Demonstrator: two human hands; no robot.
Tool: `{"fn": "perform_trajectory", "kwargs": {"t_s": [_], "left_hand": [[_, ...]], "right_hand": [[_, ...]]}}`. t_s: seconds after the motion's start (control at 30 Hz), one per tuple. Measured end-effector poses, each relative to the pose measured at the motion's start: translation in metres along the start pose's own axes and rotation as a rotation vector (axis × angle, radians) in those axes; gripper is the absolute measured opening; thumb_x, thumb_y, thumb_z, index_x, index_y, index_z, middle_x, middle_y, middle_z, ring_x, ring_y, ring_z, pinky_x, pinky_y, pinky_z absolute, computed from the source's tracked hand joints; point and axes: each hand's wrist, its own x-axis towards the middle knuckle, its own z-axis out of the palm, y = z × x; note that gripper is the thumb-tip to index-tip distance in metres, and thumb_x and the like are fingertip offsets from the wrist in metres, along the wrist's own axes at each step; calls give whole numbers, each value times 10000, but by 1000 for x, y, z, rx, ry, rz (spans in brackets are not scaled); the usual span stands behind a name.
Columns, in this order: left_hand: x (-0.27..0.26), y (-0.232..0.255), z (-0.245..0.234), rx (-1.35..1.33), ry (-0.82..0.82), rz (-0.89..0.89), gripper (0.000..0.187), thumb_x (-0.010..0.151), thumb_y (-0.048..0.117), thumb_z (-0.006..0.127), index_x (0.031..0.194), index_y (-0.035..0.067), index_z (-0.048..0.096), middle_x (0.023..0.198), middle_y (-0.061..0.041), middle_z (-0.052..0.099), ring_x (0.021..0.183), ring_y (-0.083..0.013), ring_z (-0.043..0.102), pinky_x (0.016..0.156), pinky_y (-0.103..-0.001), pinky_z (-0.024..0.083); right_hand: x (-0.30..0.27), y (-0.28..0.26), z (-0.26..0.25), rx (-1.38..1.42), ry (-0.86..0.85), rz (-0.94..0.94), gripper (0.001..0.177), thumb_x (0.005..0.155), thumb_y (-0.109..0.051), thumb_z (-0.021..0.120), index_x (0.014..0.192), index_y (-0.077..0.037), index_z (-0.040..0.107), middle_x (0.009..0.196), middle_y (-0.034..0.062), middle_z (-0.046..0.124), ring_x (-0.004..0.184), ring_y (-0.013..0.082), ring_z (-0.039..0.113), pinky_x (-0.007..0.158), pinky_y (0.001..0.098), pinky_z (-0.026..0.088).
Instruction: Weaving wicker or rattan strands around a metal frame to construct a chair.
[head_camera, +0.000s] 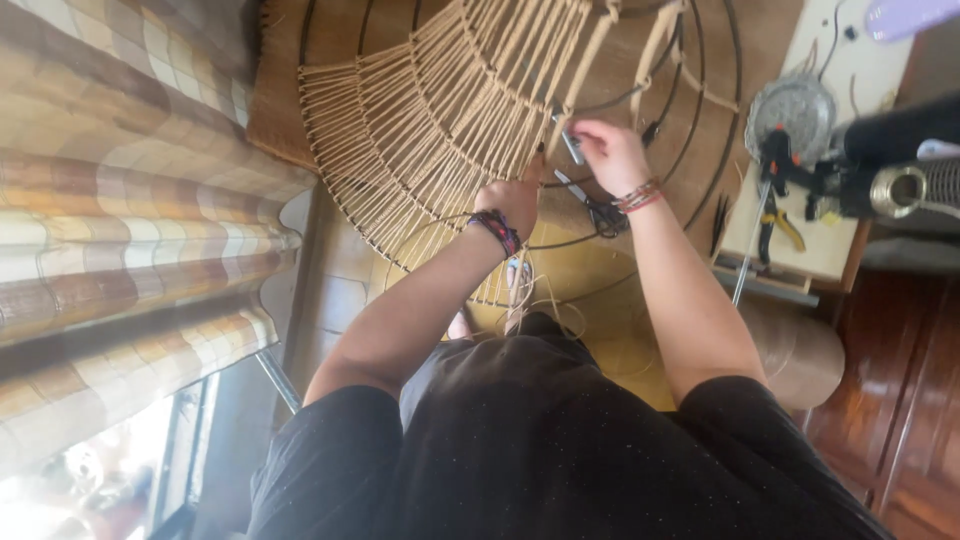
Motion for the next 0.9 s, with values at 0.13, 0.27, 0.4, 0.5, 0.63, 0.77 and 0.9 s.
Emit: {"fn": "perform_trajectory", "kwargs": {"t_s": [0.13, 0.27, 0.4, 0.5, 0.63, 0.77, 0.9], "left_hand": [[6, 11, -16, 8, 32, -73, 640, 956, 166, 454, 1576, 158, 297, 964, -103, 731, 920, -379, 734, 658, -582, 574], [-27, 10, -58, -132, -92, -70, 758, 941, 245, 564, 1608, 246, 204, 1110, -139, 724, 1052, -403, 715, 769, -547, 597], [-34, 3, -175, -121, 836, 141, 239, 968, 310, 504, 777, 194, 590, 555, -36, 626, 516, -316, 673, 462, -450, 561], [0, 5, -249, -45, 1194, 256, 109, 912, 213, 689, 949, 120, 644, 1180, -41, 566, 1044, -306, 556, 814, -480, 469], [17, 5, -261, -62, 1136, 346, 150, 872, 144, 626, 993, 91, 555, 1032, -78, 580, 953, -304, 568, 861, -442, 441], [5, 21, -300, 130, 655, 143, 267, 972, 288, 475, 1039, 118, 670, 980, 4, 657, 1111, -273, 548, 1046, -555, 348], [4, 33, -337, 235, -61, 12, 452, 1100, 374, 370, 882, 211, 731, 933, 74, 696, 1328, -297, 436, 1257, -644, 94]], "right_hand": [[33, -4, 25, -49, -121, -157, 61, 896, -138, 732, 884, -81, 749, 780, 144, 719, 788, 356, 713, 652, 430, 578], [49, 36, 54, -175, 62, -232, 133, 932, -169, 664, 873, -132, 777, 784, 110, 740, 786, 373, 719, 662, 446, 571], [67, -5, 28, -262, 329, -1, 107, 882, -115, 637, 786, -80, 669, 692, 187, 661, 752, 419, 696, 657, 509, 565], [69, -21, 17, -208, 298, -9, 85, 883, -126, 637, 813, -87, 667, 706, 176, 660, 750, 401, 690, 652, 491, 558], [95, -28, 13, -118, 264, -13, 56, 885, -148, 637, 869, -101, 661, 734, 155, 660, 745, 364, 678, 641, 457, 544], [115, -24, 14, -40, 220, -4, 70, 887, -171, 636, 925, -114, 656, 761, 134, 659, 740, 327, 667, 631, 422, 530], [123, -28, 24, 44, 153, 23, 113, 889, -193, 635, 980, -128, 650, 788, 113, 658, 736, 290, 654, 620, 387, 515]]}}
